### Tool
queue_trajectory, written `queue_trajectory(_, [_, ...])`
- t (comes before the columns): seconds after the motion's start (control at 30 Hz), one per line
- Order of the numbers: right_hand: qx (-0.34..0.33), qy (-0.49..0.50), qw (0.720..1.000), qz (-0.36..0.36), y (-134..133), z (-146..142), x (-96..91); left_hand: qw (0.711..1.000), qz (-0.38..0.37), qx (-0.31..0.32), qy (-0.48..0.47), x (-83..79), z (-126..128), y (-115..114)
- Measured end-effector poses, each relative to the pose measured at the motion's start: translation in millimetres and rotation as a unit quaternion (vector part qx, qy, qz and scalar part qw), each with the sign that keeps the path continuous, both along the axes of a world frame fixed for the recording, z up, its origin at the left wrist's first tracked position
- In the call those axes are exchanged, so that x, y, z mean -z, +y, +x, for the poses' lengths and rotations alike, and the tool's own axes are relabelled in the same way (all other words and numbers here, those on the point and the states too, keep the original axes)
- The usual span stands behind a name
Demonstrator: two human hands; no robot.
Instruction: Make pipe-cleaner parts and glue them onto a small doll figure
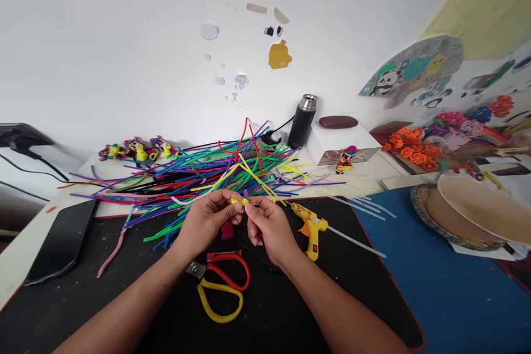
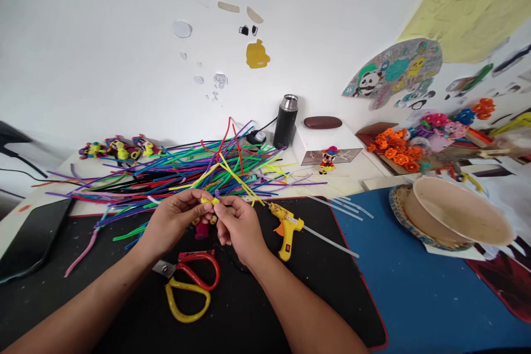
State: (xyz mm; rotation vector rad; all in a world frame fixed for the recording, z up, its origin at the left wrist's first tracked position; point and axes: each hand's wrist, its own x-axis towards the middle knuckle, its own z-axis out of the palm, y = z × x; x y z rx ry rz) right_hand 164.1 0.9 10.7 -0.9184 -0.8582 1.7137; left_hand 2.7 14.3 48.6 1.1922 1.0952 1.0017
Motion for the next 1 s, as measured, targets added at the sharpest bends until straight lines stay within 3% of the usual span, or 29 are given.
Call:
queue_trajectory(0.73, [0.022, -0.012, 0.999, 0.027, -1.4, -1.8, 6.9, 1.0, -0.011, 0.008, -0.003, 4.5, 0.5, -1.4])
queue_trajectory(1.0, [0.035, -0.027, 0.998, 0.045, -2.6, -4.4, 3.5, 0.999, -0.017, -0.024, -0.016, 4.3, 6.5, -4.2])
